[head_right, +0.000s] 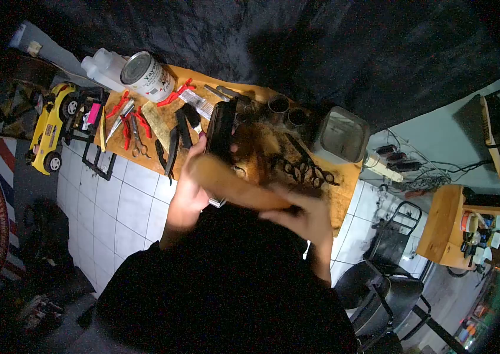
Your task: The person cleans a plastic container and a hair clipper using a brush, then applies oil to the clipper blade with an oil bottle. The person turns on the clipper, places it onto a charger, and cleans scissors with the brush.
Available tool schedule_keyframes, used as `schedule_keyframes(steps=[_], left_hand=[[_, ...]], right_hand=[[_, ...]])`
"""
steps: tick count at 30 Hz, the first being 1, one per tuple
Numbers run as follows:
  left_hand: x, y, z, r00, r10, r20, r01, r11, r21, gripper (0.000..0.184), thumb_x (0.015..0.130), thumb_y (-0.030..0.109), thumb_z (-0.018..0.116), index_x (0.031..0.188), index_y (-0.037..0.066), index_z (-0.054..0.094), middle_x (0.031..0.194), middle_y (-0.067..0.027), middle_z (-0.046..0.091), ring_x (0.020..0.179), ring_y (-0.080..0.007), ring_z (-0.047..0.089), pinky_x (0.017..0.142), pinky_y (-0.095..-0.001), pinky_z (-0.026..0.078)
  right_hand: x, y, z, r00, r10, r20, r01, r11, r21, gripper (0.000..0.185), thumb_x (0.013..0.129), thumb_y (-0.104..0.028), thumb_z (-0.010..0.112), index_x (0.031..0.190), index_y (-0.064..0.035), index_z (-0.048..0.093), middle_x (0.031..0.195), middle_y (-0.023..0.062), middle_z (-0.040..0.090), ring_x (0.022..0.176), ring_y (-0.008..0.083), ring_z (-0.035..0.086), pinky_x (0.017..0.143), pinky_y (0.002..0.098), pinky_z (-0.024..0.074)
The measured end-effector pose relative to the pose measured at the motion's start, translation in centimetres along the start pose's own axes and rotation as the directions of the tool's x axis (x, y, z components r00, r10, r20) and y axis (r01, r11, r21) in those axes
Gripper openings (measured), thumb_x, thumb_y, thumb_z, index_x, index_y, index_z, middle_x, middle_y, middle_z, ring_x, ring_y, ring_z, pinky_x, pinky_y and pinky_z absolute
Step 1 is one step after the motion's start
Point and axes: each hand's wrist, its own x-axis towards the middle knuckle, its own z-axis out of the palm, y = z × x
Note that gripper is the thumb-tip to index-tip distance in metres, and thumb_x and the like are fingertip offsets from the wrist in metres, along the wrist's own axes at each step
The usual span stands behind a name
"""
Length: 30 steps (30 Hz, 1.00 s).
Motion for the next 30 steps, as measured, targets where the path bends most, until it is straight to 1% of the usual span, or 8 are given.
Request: schedule_keyframes(steps=[2,7,10,13,16,17,19,30], left_hand=[[0.7,0.0,-1.0,0.995,-0.007,0.1,0.011,0.999,-0.033,0.041,0.098,0.037,0.047,0.124,0.005,0.052,0.106,-0.0147,0.065,0.092,-0.0231,0.066,0.078,-0.0364,0.056],[-0.8,-1.3,1.3,0.964,0.097,-0.246,-0.03,0.965,0.261,0.051,0.096,0.043,0.05,0.131,0.006,0.047,0.112,-0.012,0.062,0.096,-0.0234,0.063,0.083,-0.0377,0.054],[-0.3,-0.9,0.6,0.997,-0.076,-0.029,0.08,0.985,0.153,0.05,0.095,0.046,0.048,0.123,0.004,0.052,0.105,-0.0132,0.064,0.085,-0.0207,0.063,0.071,-0.0319,0.054],[-0.5,-0.5,1.4,0.994,-0.055,-0.098,0.073,0.98,0.186,0.051,0.096,0.046,0.046,0.125,0.004,0.052,0.103,-0.0132,0.065,0.084,-0.0216,0.063,0.07,-0.0327,0.054],[-0.1,-1.1,0.8,0.99,0.101,-0.096,-0.074,0.965,0.251,0.045,0.098,0.04,0.047,0.123,0.003,0.05,0.102,-0.0132,0.065,0.079,-0.0192,0.065,0.069,-0.0315,0.056],[0.5,0.2,0.2,0.989,-0.099,-0.108,0.115,0.982,0.153,0.043,0.097,0.038,0.049,0.123,0.004,0.05,0.104,-0.0132,0.064,0.082,-0.0192,0.065,0.071,-0.0329,0.056],[0.2,0.4,1.0,0.99,-0.1,-0.104,0.117,0.977,0.18,0.042,0.095,0.036,0.054,0.122,0.004,0.05,0.104,-0.012,0.064,0.082,-0.019,0.065,0.071,-0.0336,0.056],[-1.4,-0.2,1.6,0.981,-0.053,0.185,0.006,0.97,0.244,0.052,0.084,0.013,0.064,0.13,0.006,0.042,0.097,-0.0102,0.059,0.078,-0.0175,0.062,0.062,-0.0261,0.053]], right_hand=[[0.3,-1.0,0.6,0.995,-0.062,0.081,0.059,0.997,0.039,0.051,0.068,-0.021,0.084,0.111,0.0003,0.067,0.11,0.0126,0.068,0.103,0.0219,0.065,0.093,0.0332,0.0477],[1.5,0.0,1.6,0.986,-0.008,-0.164,-0.012,0.992,-0.122,0.047,0.071,-0.018,0.082,0.111,0.0017,0.066,0.105,0.0179,0.068,0.097,0.0271,0.066,0.089,0.0336,0.0483],[2.3,0.0,1.5,0.918,0.081,-0.388,-0.135,0.984,-0.113,0.048,0.073,-0.017,0.08,0.112,0.0041,0.064,0.103,0.0206,0.068,0.092,0.0284,0.068,0.086,0.0334,0.0494],[1.5,-0.1,0.8,0.927,0.027,-0.374,-0.062,0.995,-0.082,0.049,0.072,-0.017,0.081,0.113,0.0049,0.063,0.103,0.0209,0.068,0.093,0.0273,0.068,0.086,0.0329,0.0495],[0.2,-0.6,0.6,0.999,-0.051,-0.008,0.051,0.998,-0.028,0.053,0.066,-0.02,0.085,0.113,-0.0022,0.066,0.106,0.0131,0.069,0.099,0.0244,0.066,0.092,0.0345,0.048],[0.2,-0.8,0.6,0.988,-0.102,0.115,0.105,0.994,-0.026,0.054,0.065,-0.021,0.085,0.113,-0.0039,0.067,0.106,0.0114,0.069,0.1,0.024,0.066,0.093,0.0348,0.0478],[1.0,-2.1,1.3,0.981,-0.105,0.162,0.106,0.994,0.001,0.052,0.063,-0.022,0.086,0.11,-0.008,0.069,0.107,0.0067,0.07,0.102,0.0228,0.065,0.094,0.035,0.0472],[3.1,-0.8,1.1,0.836,0.13,-0.533,-0.092,0.991,0.097,0.045,0.081,-0.012,0.074,0.117,0.0102,0.059,0.098,0.0166,0.07,0.084,0.0134,0.064,0.077,0.0272,0.05]])
